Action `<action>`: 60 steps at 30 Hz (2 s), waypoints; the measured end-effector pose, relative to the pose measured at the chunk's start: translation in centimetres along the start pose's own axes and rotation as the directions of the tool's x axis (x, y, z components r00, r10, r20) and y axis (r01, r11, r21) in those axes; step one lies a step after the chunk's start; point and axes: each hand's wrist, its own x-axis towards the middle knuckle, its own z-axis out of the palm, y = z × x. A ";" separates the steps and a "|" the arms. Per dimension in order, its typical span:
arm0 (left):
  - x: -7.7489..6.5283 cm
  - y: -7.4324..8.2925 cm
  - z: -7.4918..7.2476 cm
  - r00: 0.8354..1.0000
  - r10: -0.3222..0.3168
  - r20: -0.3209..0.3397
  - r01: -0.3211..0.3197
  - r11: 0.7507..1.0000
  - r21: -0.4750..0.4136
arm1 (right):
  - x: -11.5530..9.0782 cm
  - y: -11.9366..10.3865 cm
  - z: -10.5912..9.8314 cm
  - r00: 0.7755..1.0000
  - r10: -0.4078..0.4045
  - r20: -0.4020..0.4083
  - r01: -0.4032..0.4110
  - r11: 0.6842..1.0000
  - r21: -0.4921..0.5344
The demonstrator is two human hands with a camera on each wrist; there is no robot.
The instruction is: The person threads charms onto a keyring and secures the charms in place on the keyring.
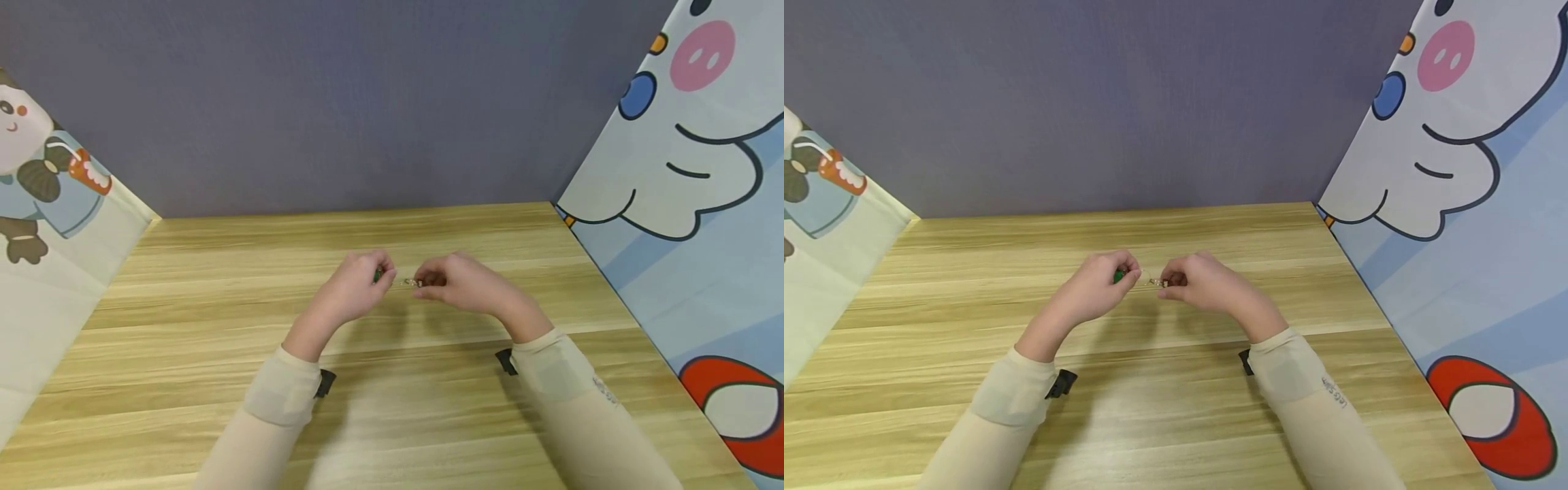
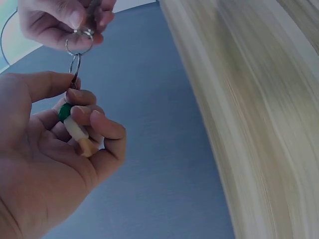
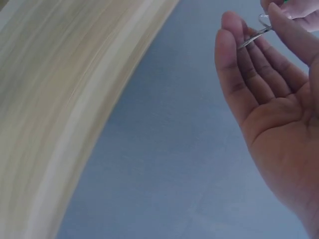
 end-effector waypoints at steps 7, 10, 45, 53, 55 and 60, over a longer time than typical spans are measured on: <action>0.3 -0.9 0.0 0.997 -0.001 0.080 -0.002 0.999 0.048 | -0.1 0.1 -0.3 1.000 -0.020 -0.002 0.020 0.995 -0.094; 0.3 -1.5 -0.2 0.995 0.016 0.103 -0.023 0.998 0.067 | -0.2 0.4 -0.5 0.999 -0.038 -0.009 0.036 0.992 -0.123; 1.0 -7.1 1.6 0.987 -0.024 0.157 -0.022 0.959 0.282 | 3.1 6.2 4.4 0.995 -0.095 0.014 0.096 0.988 -0.123; 1.2 -8.3 2.4 0.983 -0.007 0.183 -0.049 0.952 0.302 | 3.2 6.7 5.6 0.998 -0.056 0.017 0.058 0.986 -0.159; 1.1 -8.4 2.5 0.983 -0.018 0.184 -0.034 0.960 0.277 | 3.2 6.8 5.8 0.998 -0.059 0.015 0.061 0.984 -0.167; 1.0 -8.7 2.5 0.980 -0.054 0.192 0.005 0.969 0.248 | 3.2 6.9 6.2 0.998 -0.057 0.021 0.060 0.979 -0.194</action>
